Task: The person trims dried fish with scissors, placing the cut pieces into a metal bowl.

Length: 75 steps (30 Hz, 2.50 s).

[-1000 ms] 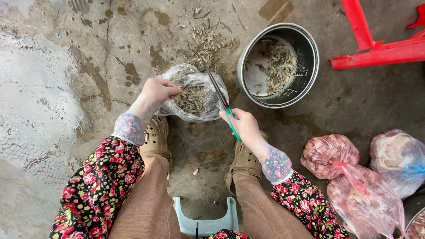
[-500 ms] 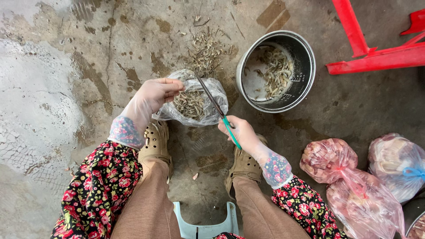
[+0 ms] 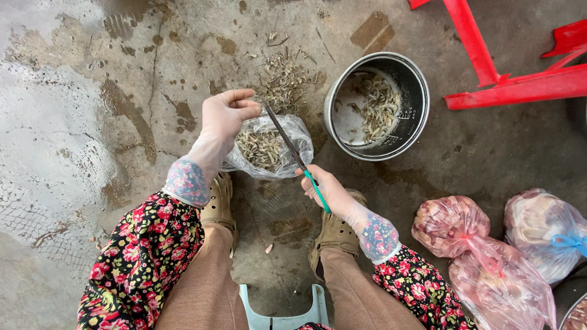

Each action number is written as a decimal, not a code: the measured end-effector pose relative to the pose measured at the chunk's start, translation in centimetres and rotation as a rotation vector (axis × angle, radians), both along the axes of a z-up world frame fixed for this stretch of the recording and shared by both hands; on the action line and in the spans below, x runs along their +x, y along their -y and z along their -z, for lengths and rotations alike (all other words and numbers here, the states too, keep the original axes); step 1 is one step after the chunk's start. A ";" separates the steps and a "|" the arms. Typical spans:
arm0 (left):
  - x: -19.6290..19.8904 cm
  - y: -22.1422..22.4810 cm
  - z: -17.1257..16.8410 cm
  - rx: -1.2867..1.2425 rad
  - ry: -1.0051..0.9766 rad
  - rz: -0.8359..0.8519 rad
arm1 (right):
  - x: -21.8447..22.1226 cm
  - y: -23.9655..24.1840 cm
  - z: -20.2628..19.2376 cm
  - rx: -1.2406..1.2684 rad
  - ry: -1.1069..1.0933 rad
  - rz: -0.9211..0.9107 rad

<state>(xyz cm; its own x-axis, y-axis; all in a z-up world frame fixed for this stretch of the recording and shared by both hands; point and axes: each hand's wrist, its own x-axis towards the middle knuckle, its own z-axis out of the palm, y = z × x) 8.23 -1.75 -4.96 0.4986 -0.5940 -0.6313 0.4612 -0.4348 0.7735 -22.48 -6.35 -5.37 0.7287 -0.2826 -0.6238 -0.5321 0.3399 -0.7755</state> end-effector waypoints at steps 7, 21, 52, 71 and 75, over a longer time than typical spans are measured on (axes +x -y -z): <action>-1.4 0.1 1.9 -0.042 0.001 0.008 | 1.0 0.0 -1.3 -0.077 -0.133 0.037; 0.4 0.6 2.6 0.082 -0.040 0.226 | 1.6 0.6 -2.9 -0.215 -0.241 0.057; -4.2 -2.4 7.6 0.496 1.425 1.167 | 1.1 0.6 -1.1 -0.008 -0.325 0.308; -2.2 -4.5 5.5 0.408 1.036 0.890 | 1.1 0.5 -1.2 0.005 -0.346 0.325; -1.9 -4.2 4.2 0.465 0.786 0.812 | 1.2 0.7 -1.4 -0.001 -0.330 0.292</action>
<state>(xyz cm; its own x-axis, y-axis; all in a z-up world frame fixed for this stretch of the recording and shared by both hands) 6.37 2.44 -9.20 0.4296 -0.7082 -0.5603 -0.5959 -0.6885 0.4133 -21.23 -7.05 -3.95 0.3803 -0.4474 -0.8095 -0.6329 0.5123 -0.5805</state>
